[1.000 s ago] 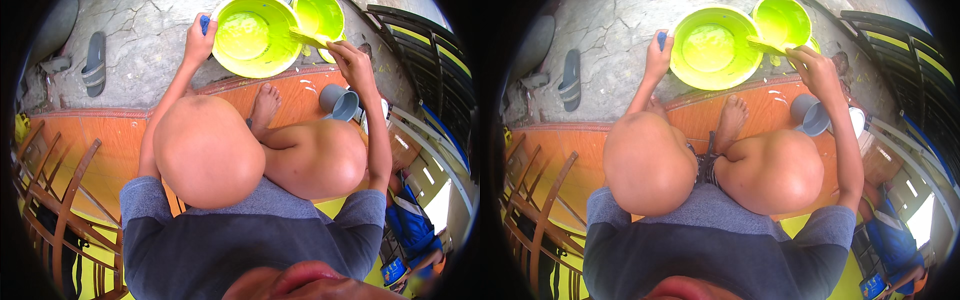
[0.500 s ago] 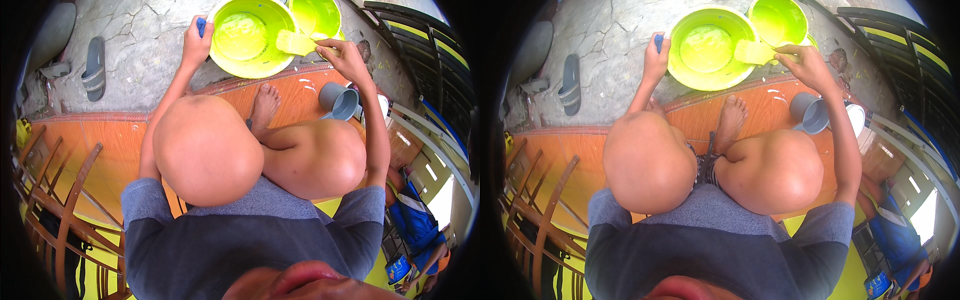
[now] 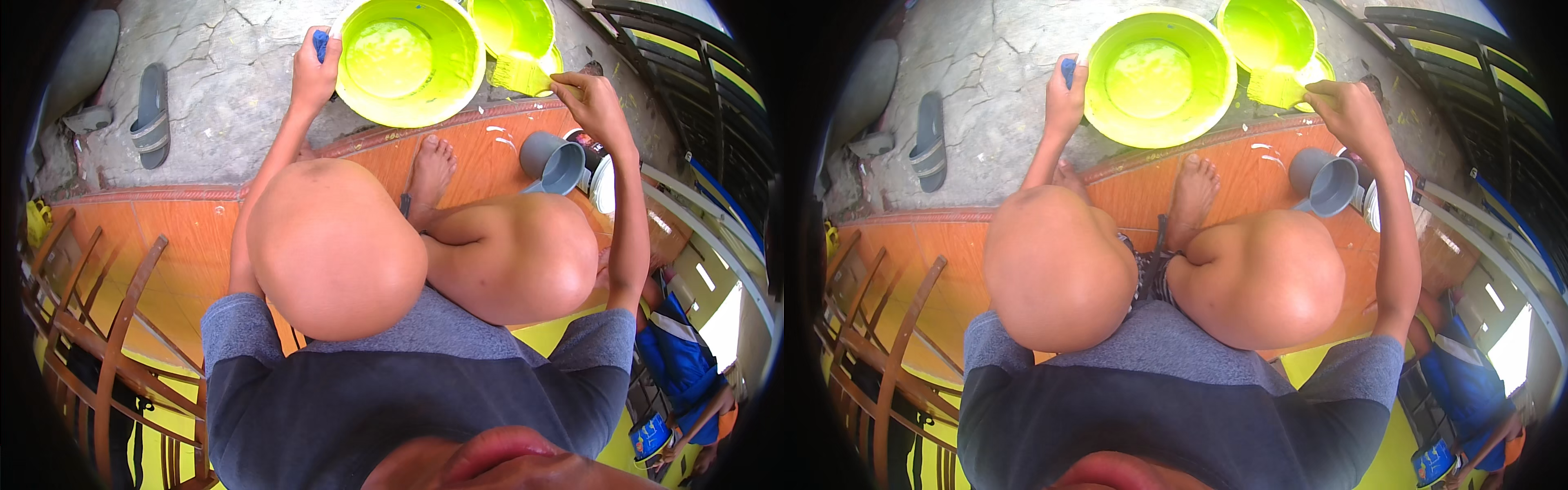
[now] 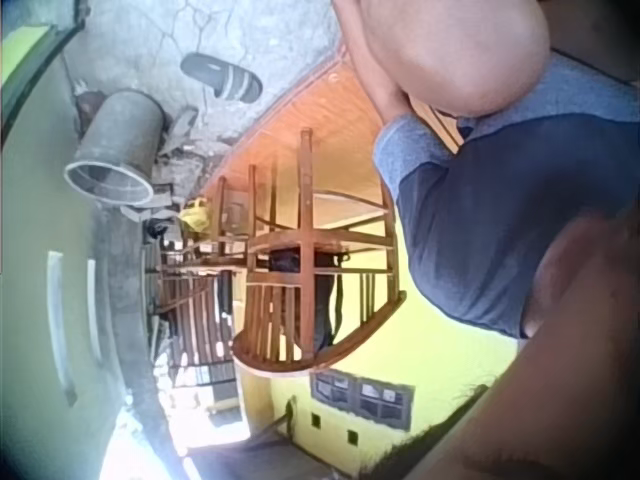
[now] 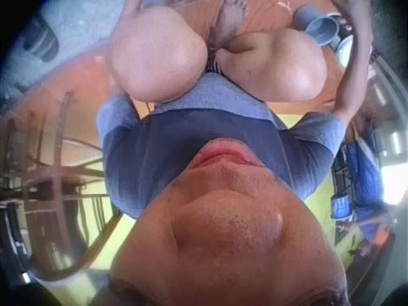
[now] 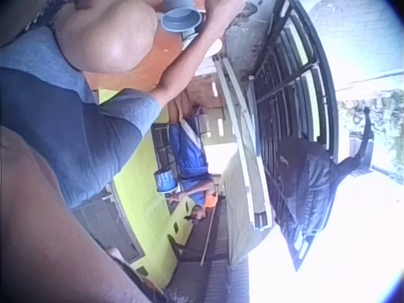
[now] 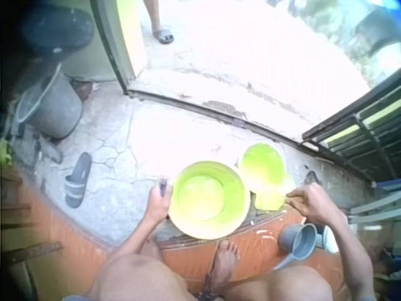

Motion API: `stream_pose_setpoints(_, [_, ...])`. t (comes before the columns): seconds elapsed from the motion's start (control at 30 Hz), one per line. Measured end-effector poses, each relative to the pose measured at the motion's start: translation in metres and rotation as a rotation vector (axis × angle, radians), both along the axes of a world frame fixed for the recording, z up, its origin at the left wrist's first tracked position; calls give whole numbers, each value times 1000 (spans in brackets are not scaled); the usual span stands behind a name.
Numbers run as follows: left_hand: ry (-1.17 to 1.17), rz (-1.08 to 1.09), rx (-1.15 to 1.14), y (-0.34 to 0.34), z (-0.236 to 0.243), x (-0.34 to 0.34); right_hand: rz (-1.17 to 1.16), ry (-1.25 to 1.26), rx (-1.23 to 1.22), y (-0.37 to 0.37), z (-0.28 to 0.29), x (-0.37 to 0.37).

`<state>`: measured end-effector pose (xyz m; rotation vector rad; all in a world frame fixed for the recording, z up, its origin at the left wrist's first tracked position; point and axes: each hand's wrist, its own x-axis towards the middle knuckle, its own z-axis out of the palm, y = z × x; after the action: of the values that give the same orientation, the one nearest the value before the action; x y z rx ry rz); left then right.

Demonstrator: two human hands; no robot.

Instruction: The person retrieves a cloth and a cup, fills the cup with water from a tap, then pours the water into a bucket of yellow paint. The person sits on the floor and stirs the paint with a brush, transferring some paint between buckets.

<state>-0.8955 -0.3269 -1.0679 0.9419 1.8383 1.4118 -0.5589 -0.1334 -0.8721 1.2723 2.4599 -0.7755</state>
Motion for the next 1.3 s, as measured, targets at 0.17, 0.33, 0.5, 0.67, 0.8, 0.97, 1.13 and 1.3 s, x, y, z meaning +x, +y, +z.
stream_pose_setpoints(0.17, [-19, -4, 29, 0, -1, 2, -260, 69, -174, -5, 12, 18])
stream_pose_setpoints(0.33, [-46, 2, 18, 2, 1, 4, -220, 267, -307, -9, 11, 2])
stream_pose_setpoints(0.5, [-82, -11, -12, -1, -1, 3, -247, -66, -220, 45, -7, -12])
stream_pose_setpoints(0.67, [-52, 32, -1, 2, -2, 5, 50, -397, 117, 99, -112, -38])
stream_pose_setpoints(0.8, [-49, 2, 8, 2, 3, 4, 144, -500, 322, 110, -211, -74])
stream_pose_setpoints(0.97, [12, -14, 38, 1, 8, 4, 151, -190, 296, 118, -237, -63])
stream_pose_setpoints(1.13, [-28, -8, 5, 2, 8, 5, 120, -370, 352, 113, -235, -54])
stream_pose_setpoints(1.3, [5, -27, -6, 3, 9, 2, -35, -73, 47, 113, -205, -55])
